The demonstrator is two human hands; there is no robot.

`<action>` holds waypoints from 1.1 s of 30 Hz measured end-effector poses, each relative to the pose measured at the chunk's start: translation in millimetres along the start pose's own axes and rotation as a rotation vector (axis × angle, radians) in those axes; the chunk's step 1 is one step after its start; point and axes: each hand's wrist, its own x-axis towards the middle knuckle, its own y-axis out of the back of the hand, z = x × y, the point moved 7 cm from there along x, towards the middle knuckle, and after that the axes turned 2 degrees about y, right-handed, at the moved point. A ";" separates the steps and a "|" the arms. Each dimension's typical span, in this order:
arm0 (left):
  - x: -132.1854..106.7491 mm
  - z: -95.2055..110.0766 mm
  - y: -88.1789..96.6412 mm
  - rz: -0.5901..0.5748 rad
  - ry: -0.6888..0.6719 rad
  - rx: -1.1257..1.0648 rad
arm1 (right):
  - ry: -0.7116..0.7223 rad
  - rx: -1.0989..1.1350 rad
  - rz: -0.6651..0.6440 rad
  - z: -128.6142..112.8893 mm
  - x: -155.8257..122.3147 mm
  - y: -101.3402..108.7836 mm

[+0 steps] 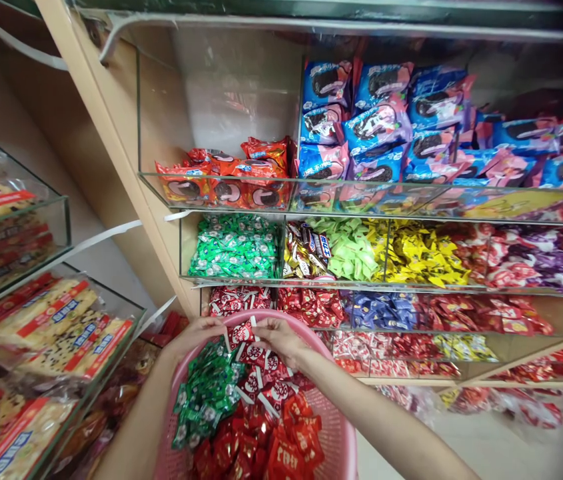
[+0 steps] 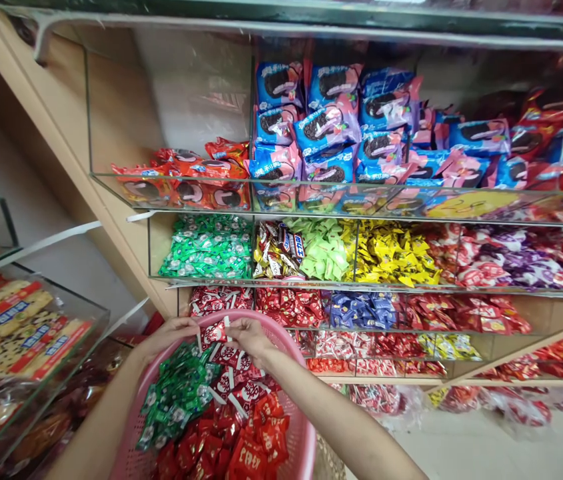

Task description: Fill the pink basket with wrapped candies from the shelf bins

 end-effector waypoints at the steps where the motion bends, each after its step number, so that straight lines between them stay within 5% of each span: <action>1: -0.2 0.4 -0.2 0.002 0.007 -0.003 | 0.018 -0.005 -0.005 -1.5 0.5 -0.1; 5: -0.9 2.0 -1.9 -0.006 0.032 -0.014 | 0.214 -0.137 -0.073 -23.9 1.2 0.4; 11: -0.4 1.7 -1.4 -0.011 0.033 -0.023 | 0.536 -0.701 -0.251 -83.8 -25.9 10.5; 16: 0.9 1.1 0.2 -0.019 0.026 -0.008 | 0.453 -1.293 -0.542 -85.1 -41.9 18.3; 20: 0.1 2.3 1.0 -0.009 0.017 0.008 | 0.304 -1.593 -0.627 -67.2 -38.5 22.4; 33: -4.2 7.8 -2.8 0.004 0.030 -0.013 | 0.352 -1.431 -0.493 -52.6 -32.7 7.6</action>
